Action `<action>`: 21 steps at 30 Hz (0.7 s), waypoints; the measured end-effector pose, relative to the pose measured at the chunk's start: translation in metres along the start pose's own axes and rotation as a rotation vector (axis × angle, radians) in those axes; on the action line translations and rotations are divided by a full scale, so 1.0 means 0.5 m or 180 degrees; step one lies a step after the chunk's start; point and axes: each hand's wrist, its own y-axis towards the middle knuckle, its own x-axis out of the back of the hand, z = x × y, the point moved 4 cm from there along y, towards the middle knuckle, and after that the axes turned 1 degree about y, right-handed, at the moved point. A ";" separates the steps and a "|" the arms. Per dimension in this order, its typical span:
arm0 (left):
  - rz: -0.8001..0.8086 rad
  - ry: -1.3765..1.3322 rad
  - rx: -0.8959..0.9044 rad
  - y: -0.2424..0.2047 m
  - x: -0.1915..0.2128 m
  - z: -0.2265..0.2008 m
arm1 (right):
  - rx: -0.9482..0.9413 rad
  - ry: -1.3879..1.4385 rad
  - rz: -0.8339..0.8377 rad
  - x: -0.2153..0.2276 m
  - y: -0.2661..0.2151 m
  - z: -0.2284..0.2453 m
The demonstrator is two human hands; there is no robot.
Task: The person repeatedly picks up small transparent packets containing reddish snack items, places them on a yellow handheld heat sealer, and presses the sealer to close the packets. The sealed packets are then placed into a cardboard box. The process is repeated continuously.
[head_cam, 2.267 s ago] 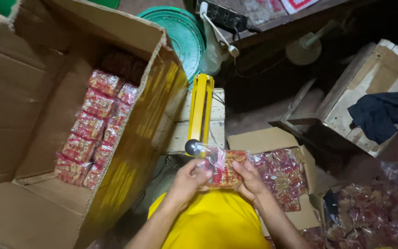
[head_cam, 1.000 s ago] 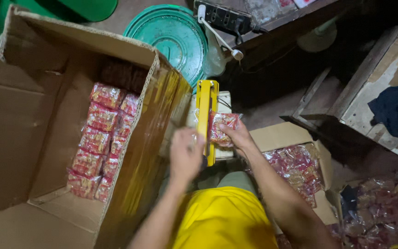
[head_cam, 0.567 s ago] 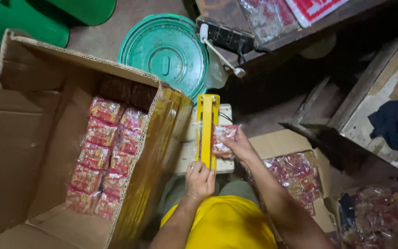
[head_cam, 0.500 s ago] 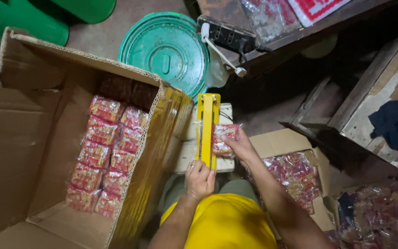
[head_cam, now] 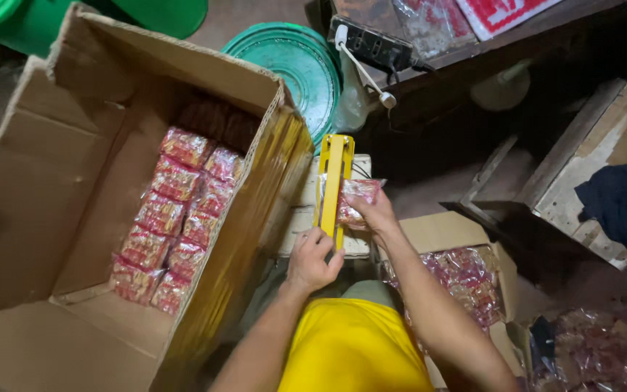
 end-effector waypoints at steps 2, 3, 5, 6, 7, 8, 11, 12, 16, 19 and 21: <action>0.0072 -0.0122 0.0129 0.012 0.040 -0.020 | -0.0036 0.0016 -0.0072 0.022 -0.023 -0.001; 0.0112 -0.0505 0.0548 0.017 0.064 -0.022 | -0.0045 0.0150 -0.0047 0.034 -0.037 -0.003; 0.0124 -0.0896 0.0945 0.032 0.108 -0.041 | -0.0023 0.0273 -0.0013 0.067 -0.064 -0.008; -0.0045 -0.1013 0.1206 0.038 0.136 -0.049 | 0.0037 0.0393 0.0110 0.081 -0.080 -0.014; -0.0214 -0.1132 0.1466 0.044 0.163 -0.057 | 0.0097 0.0513 0.0235 0.094 -0.096 -0.020; -0.0229 -0.1133 0.1453 0.045 0.175 -0.072 | 0.0114 0.0509 0.0244 0.104 -0.104 -0.024; -0.0536 -0.1245 0.1670 0.054 0.218 -0.129 | 0.0210 0.0934 0.0868 0.086 -0.163 -0.004; -0.0074 -0.1533 0.2166 0.058 0.219 -0.153 | 0.0228 0.1071 0.1118 0.054 -0.202 0.022; -0.0076 -0.4083 0.3106 0.036 0.172 -0.150 | 0.0350 0.1106 0.1663 0.006 -0.250 0.013; 0.0234 -0.2180 0.3695 0.079 0.353 -0.193 | 0.0329 0.0192 0.2561 -0.072 -0.350 0.119; 0.0141 -0.1756 0.3269 0.056 0.479 -0.214 | 0.0377 -0.0038 0.2339 -0.059 -0.321 0.097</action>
